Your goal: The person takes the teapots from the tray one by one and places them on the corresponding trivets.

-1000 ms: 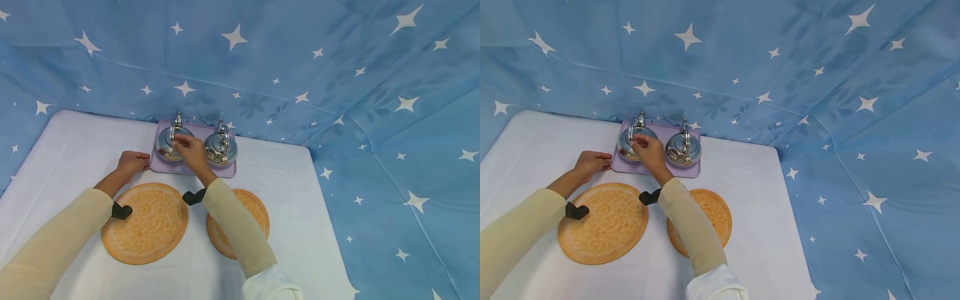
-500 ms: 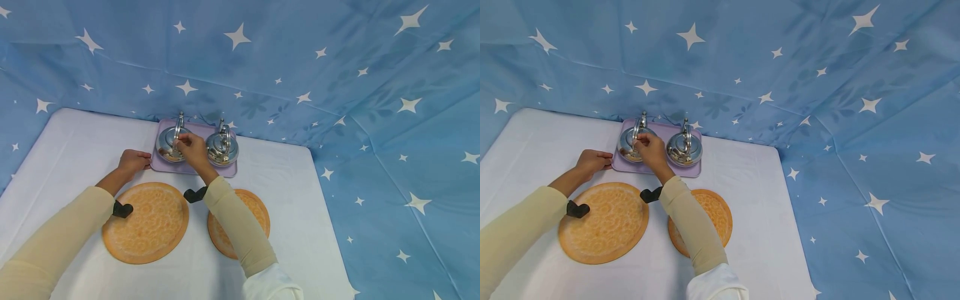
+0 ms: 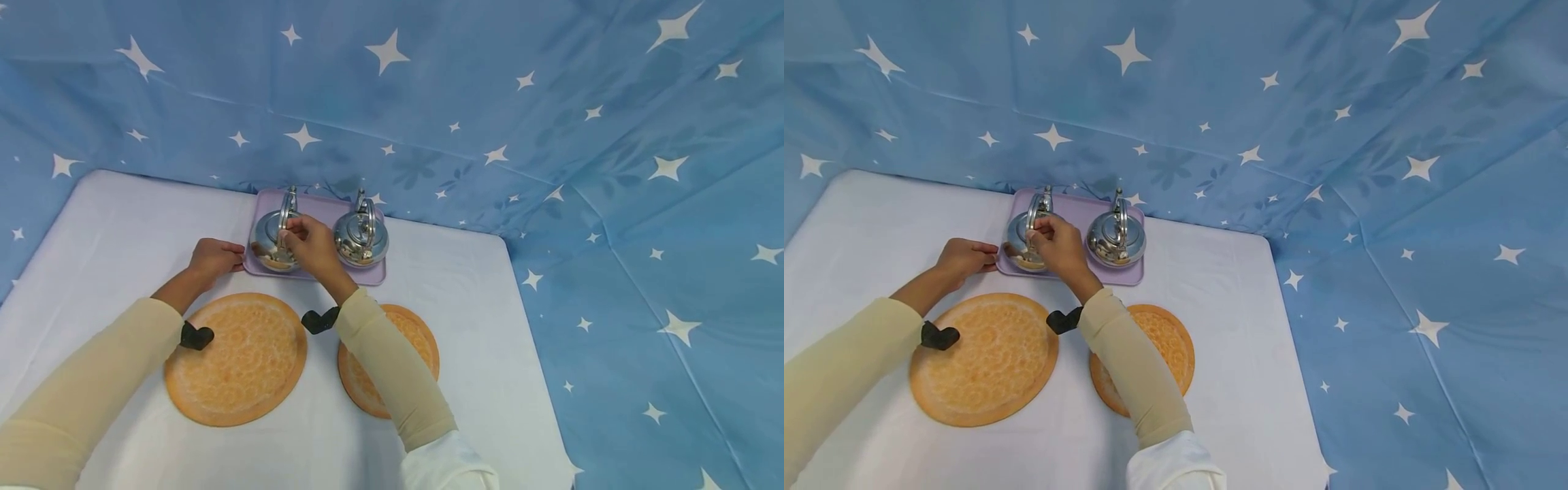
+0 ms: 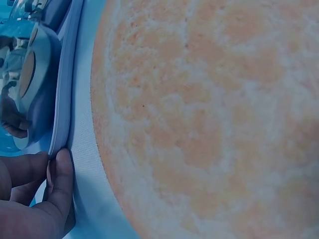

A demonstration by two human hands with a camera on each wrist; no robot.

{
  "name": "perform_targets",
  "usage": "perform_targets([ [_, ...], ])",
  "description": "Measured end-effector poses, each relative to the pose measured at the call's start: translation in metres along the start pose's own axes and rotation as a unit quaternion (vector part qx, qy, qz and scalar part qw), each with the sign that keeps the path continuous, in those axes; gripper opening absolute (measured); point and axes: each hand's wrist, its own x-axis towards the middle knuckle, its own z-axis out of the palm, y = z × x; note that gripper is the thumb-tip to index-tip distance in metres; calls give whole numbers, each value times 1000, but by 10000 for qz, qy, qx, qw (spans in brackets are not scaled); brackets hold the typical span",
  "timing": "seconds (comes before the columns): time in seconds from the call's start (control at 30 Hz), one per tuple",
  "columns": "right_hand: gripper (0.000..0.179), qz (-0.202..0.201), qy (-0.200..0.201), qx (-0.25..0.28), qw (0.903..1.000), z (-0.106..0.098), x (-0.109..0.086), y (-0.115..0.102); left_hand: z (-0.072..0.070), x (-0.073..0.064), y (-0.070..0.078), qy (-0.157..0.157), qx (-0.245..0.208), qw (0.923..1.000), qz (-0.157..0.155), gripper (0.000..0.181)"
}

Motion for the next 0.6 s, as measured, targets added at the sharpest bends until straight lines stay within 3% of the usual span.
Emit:
perform_targets([
  [0.3, 9, -131, -100, 61, 9998, -2, -12, -7, -1, -1, 3, 1, 228, 9997, -122, 40],
  [0.6, 11, -307, -247, 116, 9992, -5, -32, -21, -3, -3, 2, -41, 454, 9990, 16, 41],
])
